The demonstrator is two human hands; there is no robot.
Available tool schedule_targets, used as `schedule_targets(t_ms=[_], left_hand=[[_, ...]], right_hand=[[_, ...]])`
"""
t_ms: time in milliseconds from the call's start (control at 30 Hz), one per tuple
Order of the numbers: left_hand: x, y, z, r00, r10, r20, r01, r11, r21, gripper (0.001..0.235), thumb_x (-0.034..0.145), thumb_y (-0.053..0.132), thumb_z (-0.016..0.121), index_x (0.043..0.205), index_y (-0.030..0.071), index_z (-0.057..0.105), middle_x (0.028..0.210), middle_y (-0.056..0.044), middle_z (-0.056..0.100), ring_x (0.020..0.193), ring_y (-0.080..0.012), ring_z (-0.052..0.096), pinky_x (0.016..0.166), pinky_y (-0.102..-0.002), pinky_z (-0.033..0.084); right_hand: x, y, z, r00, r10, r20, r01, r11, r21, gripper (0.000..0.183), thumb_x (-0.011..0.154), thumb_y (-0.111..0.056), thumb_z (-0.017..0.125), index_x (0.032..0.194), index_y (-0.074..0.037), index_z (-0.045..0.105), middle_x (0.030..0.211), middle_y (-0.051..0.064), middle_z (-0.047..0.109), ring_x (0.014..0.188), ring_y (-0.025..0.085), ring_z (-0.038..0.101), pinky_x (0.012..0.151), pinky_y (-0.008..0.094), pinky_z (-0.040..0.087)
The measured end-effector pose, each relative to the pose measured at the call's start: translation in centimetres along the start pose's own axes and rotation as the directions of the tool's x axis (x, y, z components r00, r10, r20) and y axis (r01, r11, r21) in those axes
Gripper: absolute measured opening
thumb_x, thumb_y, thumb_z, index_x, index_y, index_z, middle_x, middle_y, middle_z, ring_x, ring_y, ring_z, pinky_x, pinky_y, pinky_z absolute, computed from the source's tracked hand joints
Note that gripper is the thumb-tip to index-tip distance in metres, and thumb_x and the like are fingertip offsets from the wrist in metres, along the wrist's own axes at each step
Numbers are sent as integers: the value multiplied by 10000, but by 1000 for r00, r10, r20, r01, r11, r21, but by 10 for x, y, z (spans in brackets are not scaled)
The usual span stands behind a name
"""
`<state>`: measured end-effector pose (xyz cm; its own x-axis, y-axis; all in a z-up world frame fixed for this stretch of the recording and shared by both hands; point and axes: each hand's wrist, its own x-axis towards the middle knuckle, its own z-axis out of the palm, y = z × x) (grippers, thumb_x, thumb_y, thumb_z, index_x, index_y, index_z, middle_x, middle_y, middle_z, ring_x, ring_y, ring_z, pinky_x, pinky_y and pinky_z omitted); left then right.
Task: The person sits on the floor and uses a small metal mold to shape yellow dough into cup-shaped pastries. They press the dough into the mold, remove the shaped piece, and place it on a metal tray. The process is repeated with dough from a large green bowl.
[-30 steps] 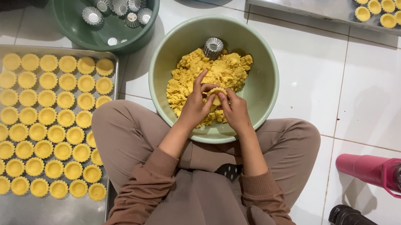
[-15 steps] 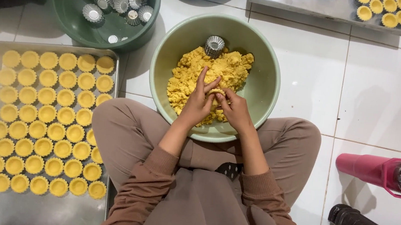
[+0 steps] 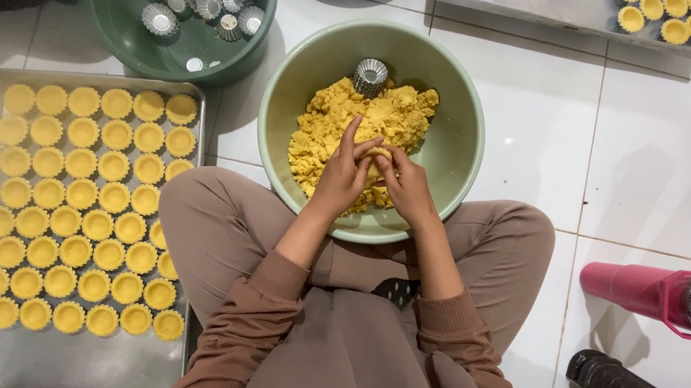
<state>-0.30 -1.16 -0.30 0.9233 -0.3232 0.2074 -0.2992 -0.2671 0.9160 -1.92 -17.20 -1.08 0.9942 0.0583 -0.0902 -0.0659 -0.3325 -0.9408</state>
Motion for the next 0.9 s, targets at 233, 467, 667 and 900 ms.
schedule_targets(t_ms=[233, 467, 667, 900], left_hand=[[0, 14, -11, 997, -20, 78, 23, 999, -29, 776, 985, -108, 453, 1630, 74, 61, 1446, -193, 583, 1225, -392, 617, 1004, -471, 506], [2, -19, -3, 948, -287, 138, 313, 920, -236, 563, 1007, 135, 604, 1502, 117, 336, 1303, -180, 655, 794, -242, 737, 602, -295, 573], [5, -31, 4, 913, -393, 112, 393, 770, -503, 268, 1005, 140, 630, 1244, 45, 554, 1040, -185, 700, 541, -135, 656, 420, -243, 526], [6, -9, -5, 927, -374, 25, 355, 852, -384, 434, 1058, 203, 575, 1433, 19, 457, 1230, -309, 643, 1017, -372, 719, 810, -463, 608]], right_hand=[[0, 5, 2, 1000, -3, 30, 4, 1000, -22, 348, 1115, -166, 514, 1298, 119, 595, 963, 376, 677, 874, 476, 718, 641, 478, 641], [-11, -29, 2, 999, 3, -51, -1, 999, 43, 416, 1139, -300, 432, 1288, 17, 656, 1090, 331, 682, 1023, 446, 687, 784, 529, 582], [-9, -8, -2, 999, 33, -34, -23, 969, 248, 726, 1097, -558, 305, 1534, 16, 394, 1220, 370, 615, 1159, 428, 643, 846, 496, 624], [-8, -6, 14, 925, -379, -22, 318, 804, -503, 1087, 894, -883, 170, 1576, -51, 321, 1595, 245, 371, 1526, 399, 225, 1252, 549, 189]])
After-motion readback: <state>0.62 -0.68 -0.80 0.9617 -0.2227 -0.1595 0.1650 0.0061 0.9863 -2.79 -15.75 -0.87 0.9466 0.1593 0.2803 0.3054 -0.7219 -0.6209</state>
